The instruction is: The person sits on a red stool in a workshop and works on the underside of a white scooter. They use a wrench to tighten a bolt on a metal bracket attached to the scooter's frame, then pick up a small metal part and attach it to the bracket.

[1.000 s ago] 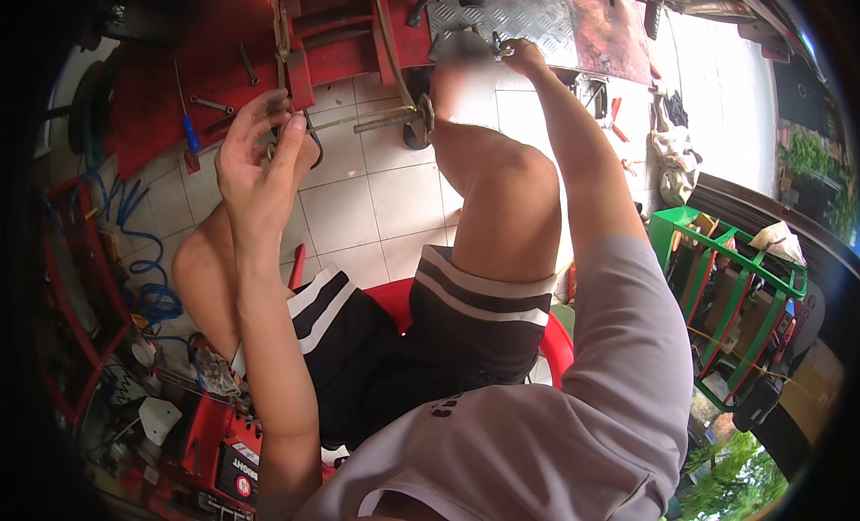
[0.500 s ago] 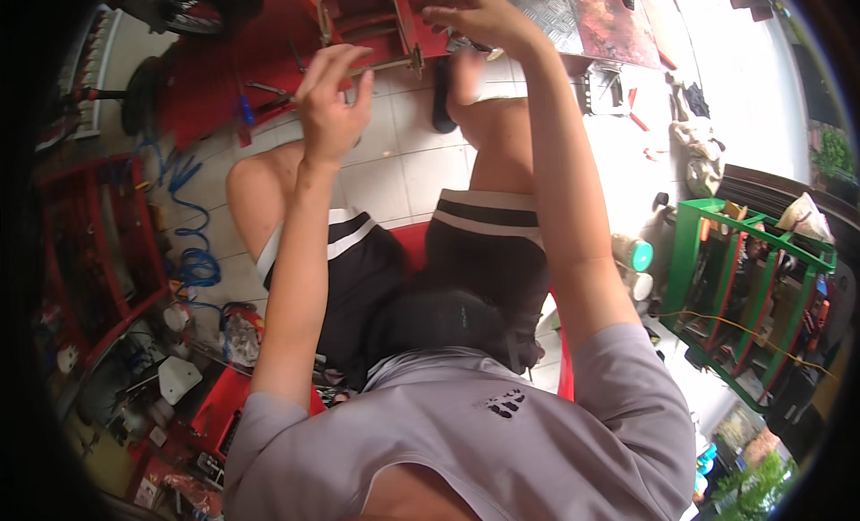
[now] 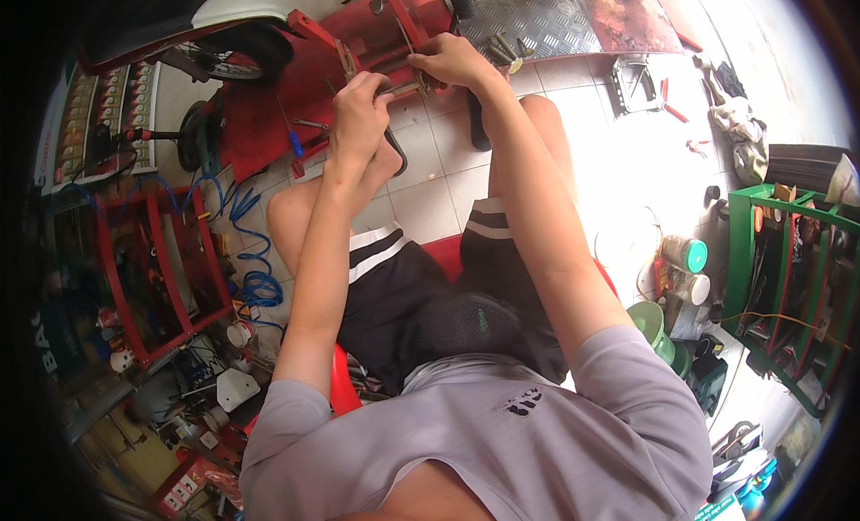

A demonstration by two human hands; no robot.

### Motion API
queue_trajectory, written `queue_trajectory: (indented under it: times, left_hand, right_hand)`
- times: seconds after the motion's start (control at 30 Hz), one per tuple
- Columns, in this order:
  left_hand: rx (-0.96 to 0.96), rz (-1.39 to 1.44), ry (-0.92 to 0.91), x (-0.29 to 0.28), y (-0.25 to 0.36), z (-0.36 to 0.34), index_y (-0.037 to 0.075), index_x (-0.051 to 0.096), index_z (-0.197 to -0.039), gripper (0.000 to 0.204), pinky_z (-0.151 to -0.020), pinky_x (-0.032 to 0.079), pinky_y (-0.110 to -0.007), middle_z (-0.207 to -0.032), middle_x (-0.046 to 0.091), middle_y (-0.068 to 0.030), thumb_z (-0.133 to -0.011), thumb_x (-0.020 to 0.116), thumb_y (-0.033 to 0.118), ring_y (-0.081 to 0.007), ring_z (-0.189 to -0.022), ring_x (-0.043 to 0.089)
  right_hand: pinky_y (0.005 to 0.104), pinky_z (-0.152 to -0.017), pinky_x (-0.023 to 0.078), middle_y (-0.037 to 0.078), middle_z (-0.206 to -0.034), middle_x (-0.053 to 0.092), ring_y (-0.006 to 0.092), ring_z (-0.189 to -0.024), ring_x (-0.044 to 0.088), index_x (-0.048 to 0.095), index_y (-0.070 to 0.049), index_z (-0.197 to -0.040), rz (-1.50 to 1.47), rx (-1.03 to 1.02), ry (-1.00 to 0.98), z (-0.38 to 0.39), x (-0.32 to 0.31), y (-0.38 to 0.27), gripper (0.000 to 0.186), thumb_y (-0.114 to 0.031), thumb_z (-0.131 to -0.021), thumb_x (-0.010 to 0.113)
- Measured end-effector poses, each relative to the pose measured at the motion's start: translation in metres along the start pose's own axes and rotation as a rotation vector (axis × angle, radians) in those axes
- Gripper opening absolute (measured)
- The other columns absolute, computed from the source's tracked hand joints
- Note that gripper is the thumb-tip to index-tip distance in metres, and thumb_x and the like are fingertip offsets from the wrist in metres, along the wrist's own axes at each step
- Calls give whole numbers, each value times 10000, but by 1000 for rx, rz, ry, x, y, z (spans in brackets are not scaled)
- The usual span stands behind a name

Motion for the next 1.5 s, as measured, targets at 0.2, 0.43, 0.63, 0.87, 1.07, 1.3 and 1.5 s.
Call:
queue_trajectory:
  times: [0.2, 0.43, 0.63, 0.87, 1.07, 1.3, 1.5]
  left_hand:
    - [-30, -16, 47, 1, 7, 5, -30, 667, -936, 155, -705, 517, -413, -886, 654, -171, -782, 665, -44, -361, -808, 651]
    - [-13, 93, 164, 11, 1, 13, -10, 654, -956, 175, -671, 516, -388, -897, 654, -144, -784, 666, -41, -346, -790, 648]
    - [-31, 116, 133, 17, -6, 10, 13, 602, -952, 166, -668, 524, -382, -906, 634, -117, -800, 645, -40, -336, -773, 650]
    - [8, 208, 87, 14, -5, 7, 32, 622, -977, 195, -675, 529, -366, -908, 644, -100, -795, 693, 25, -306, -771, 662]
    - [6, 202, 134, 19, -9, 6, 32, 629, -974, 206, -665, 525, -358, -901, 646, -100, -793, 723, 58, -299, -767, 659]
    - [7, 266, 139, 23, -11, 6, 8, 621, -955, 168, -664, 514, -364, -878, 634, -119, -808, 701, 25, -306, -774, 655]
    - [6, 318, 152, 25, -12, 8, -3, 624, -957, 149, -634, 505, -357, -878, 637, -142, -826, 690, 20, -306, -753, 654]
  right_hand:
    - [324, -591, 542, 117, -683, 679, 202, -596, 674, 706, 10, -877, 167, 91, 1, -7, 3, -4, 420, -397, -919, 613]
    - [328, -779, 554, 147, -916, 724, 226, -804, 708, 692, 16, -1057, 8, -62, -300, 9, -25, 3, 382, -318, -873, 665]
    - [335, -808, 524, 127, -946, 730, 200, -875, 695, 680, 11, -1091, -8, -105, -360, 10, -27, -1, 314, -181, -843, 696]
    - [336, -802, 512, 109, -898, 719, 198, -855, 670, 677, 10, -1034, -4, -156, -287, 9, -22, 5, 306, -187, -808, 735]
    - [354, -780, 497, 105, -856, 694, 217, -817, 653, 661, 1, -991, 7, -146, -282, 10, -22, 5, 342, -292, -829, 728]
    - [370, -767, 482, 115, -860, 680, 239, -834, 631, 669, -30, -996, 88, -67, -362, 11, -25, 7, 370, -379, -871, 676]
    - [344, -838, 497, 62, -981, 668, 170, -890, 636, 634, -46, -1057, -122, -198, -285, 16, -18, 3, 262, -166, -836, 708]
Point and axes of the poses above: each hand's wrist, its own z-axis away from the middle knuckle, its own x-axis out of the palm, y = z × x, the point moved 1 cm from there along -z, towards the middle knuckle
